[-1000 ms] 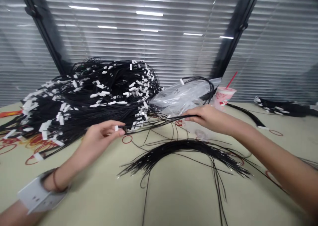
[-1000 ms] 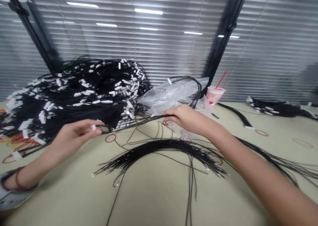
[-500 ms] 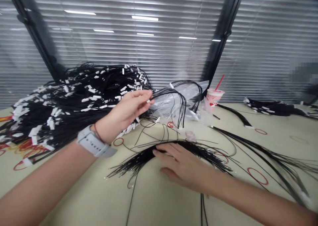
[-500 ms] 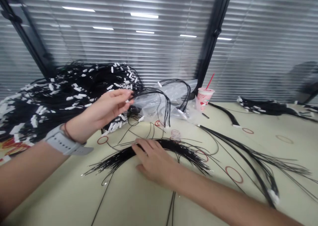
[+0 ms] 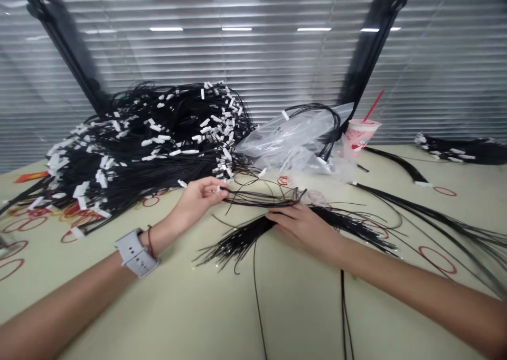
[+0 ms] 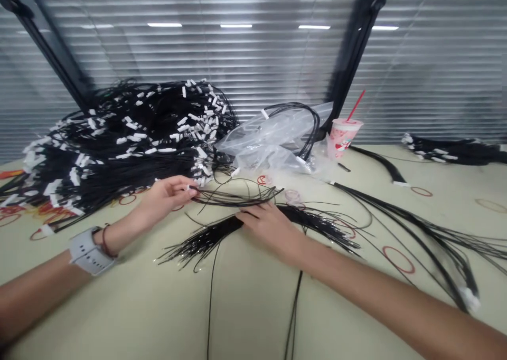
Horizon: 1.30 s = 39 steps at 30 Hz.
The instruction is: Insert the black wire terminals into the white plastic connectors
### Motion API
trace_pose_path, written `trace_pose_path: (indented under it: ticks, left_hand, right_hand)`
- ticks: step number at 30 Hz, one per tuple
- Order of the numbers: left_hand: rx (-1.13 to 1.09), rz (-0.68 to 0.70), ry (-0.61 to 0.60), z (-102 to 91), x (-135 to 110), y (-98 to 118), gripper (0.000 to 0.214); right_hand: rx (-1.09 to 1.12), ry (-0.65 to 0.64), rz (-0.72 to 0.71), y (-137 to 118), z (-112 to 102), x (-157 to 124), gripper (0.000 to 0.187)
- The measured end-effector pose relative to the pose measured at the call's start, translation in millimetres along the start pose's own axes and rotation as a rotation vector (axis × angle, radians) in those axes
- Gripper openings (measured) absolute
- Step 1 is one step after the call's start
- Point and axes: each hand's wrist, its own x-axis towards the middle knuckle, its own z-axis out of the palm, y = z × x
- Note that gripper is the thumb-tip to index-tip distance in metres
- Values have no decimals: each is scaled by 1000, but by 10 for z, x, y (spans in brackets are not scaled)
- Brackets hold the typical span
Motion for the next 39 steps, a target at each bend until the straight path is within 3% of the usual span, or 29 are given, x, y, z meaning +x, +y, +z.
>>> trace_pose_path:
  ticks: [3,6,9,12,16,18,25,32,39]
  left_hand:
    - [17,-45,25,-2,-76,-185,30]
    - [56,-37,5,26,-111,-264,29]
    - [118,1,-33,41,-160,-289,27]
    - [190,11,-90,32,-263,-309,27]
    - [200,5,-175,-12,-395,-314,25]
    - [151,-16,-201,-36,-417,-298,22]
    - [-60,-228,-192,-95,-395,-289,26]
    - [-45,-198,-281,-158,-420,-294,29]
    - [-33,-196,-314,-206,-395,-328,27]
  right_hand:
    - [-136,17,-256,-262,-121,25,32]
    - [-24,-88,-441,-604,-194,68,26]
    - [59,-160,-517,-788,-138,108,15]
    - [109,-76,-416,-744,14,168,14]
    - [169,139,-74,-603,224,311,27]
    - [169,149,27,-572,292,385,36]
    - [255,242,55,-489,308,410,20]
    - [342,261,39,-457,330,356,16]
    - [380,244,209,-440,245,380,7]
